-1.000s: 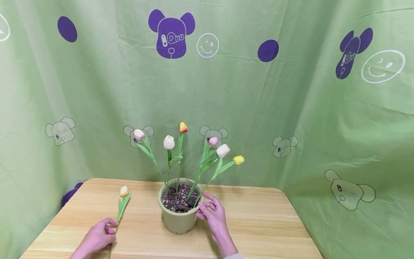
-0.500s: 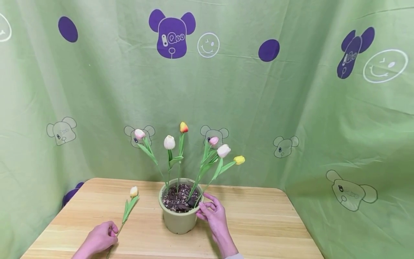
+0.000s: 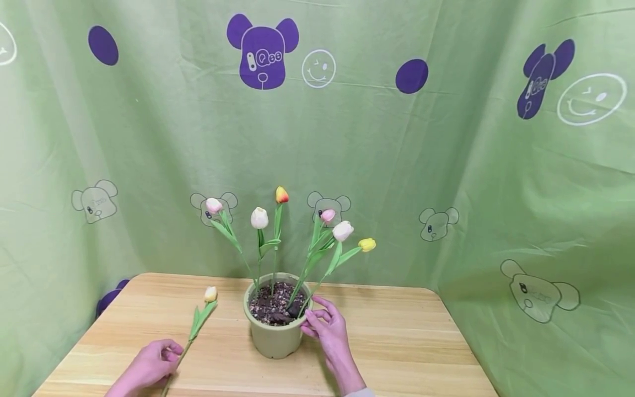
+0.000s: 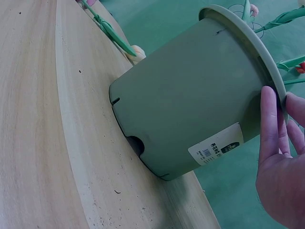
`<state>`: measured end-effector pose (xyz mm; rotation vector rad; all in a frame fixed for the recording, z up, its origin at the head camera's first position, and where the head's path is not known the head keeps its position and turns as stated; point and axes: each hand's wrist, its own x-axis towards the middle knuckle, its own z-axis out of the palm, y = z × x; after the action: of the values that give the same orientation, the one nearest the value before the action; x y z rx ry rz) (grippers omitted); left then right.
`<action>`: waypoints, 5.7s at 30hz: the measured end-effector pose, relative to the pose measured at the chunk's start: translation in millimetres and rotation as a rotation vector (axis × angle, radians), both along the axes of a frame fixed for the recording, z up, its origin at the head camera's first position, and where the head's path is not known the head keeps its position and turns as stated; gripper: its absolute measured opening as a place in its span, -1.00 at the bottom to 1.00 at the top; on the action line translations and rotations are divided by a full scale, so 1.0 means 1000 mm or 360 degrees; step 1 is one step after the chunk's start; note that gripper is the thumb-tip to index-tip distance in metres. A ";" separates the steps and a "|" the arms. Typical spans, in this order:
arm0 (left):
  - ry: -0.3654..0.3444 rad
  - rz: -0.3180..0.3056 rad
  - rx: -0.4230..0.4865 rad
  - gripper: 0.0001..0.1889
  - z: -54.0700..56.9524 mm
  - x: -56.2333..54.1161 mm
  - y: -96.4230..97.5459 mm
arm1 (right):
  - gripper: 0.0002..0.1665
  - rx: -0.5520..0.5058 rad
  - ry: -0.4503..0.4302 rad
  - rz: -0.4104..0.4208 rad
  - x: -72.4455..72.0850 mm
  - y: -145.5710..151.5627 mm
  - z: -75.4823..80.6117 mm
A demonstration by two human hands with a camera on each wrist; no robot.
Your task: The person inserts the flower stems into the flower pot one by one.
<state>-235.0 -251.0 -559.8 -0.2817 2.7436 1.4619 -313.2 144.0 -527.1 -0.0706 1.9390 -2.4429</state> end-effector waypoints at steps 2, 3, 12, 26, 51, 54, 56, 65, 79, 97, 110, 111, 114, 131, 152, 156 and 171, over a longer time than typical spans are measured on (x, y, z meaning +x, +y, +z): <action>-0.0022 0.0008 0.0087 -0.69 0.000 0.000 0.001 | -0.31 -0.0001 -0.0001 -0.0002 0.000 0.000 0.000; -0.0032 0.0008 0.0124 -0.68 0.000 0.001 0.001 | -0.31 0.0001 -0.0004 -0.0005 -0.001 0.000 0.000; 0.0108 -0.0087 0.0325 -0.61 0.000 0.005 0.001 | -0.35 0.0005 -0.0043 -0.0010 0.000 0.000 0.001; 0.0185 -0.0039 0.0482 -0.65 0.014 0.008 0.015 | -0.32 -0.0007 -0.0013 0.0006 0.000 0.000 -0.001; 0.0751 -0.0125 0.0454 -0.69 0.057 0.023 0.056 | -0.36 -0.0037 -0.0042 -0.0028 0.000 -0.003 0.001; 0.0778 -0.0146 0.0487 -0.70 0.063 0.023 0.063 | -0.34 -0.0027 -0.0042 -0.0028 0.000 -0.003 0.001; 0.0802 -0.0163 0.0503 -0.71 0.068 0.022 0.067 | -0.34 -0.0021 -0.0040 -0.0028 0.000 -0.003 0.001; 0.1037 -0.0204 0.0570 -0.73 0.093 0.009 0.092 | -0.33 -0.0021 -0.0004 -0.0007 0.001 -0.002 0.001; 0.1275 -0.0267 0.0698 -0.74 0.118 -0.023 0.131 | -0.36 -0.0038 -0.0040 -0.0027 0.001 -0.003 0.001; 0.1330 -0.0216 0.0761 -0.75 0.112 -0.058 0.160 | -0.36 -0.0051 -0.0042 -0.0023 0.001 -0.001 0.000; 0.1286 -0.0193 0.0690 -0.75 0.095 -0.066 0.166 | -0.32 -0.0030 -0.0013 -0.0004 0.002 -0.002 0.001; 0.1287 -0.0193 0.0697 -0.75 0.094 -0.067 0.166 | -0.32 -0.0024 -0.0016 -0.0006 0.002 -0.002 0.001; 0.1293 -0.0197 0.0718 -0.75 0.090 -0.067 0.167 | -0.32 -0.0021 -0.0021 -0.0010 0.002 -0.003 0.001; 0.1282 -0.0280 0.0501 -0.72 0.085 -0.070 0.170 | -0.35 -0.0085 -0.0016 -0.0007 0.001 -0.004 0.000; 0.1553 -0.0349 0.0190 -0.68 0.061 -0.076 0.173 | -0.30 -0.0055 -0.0021 0.0014 0.002 -0.003 0.000; 0.1518 -0.0311 0.0191 -0.68 0.060 -0.075 0.173 | -0.31 -0.0064 -0.0021 0.0012 0.002 -0.003 -0.001; 0.1488 -0.0332 0.0069 -0.75 0.055 -0.074 0.177 | -0.31 -0.0037 -0.0019 0.0007 0.002 -0.002 -0.001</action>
<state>-309.3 -74.4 -505.1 0.8910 3.1888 1.9260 -311.5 142.2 -528.4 -0.0601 1.9038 -2.4575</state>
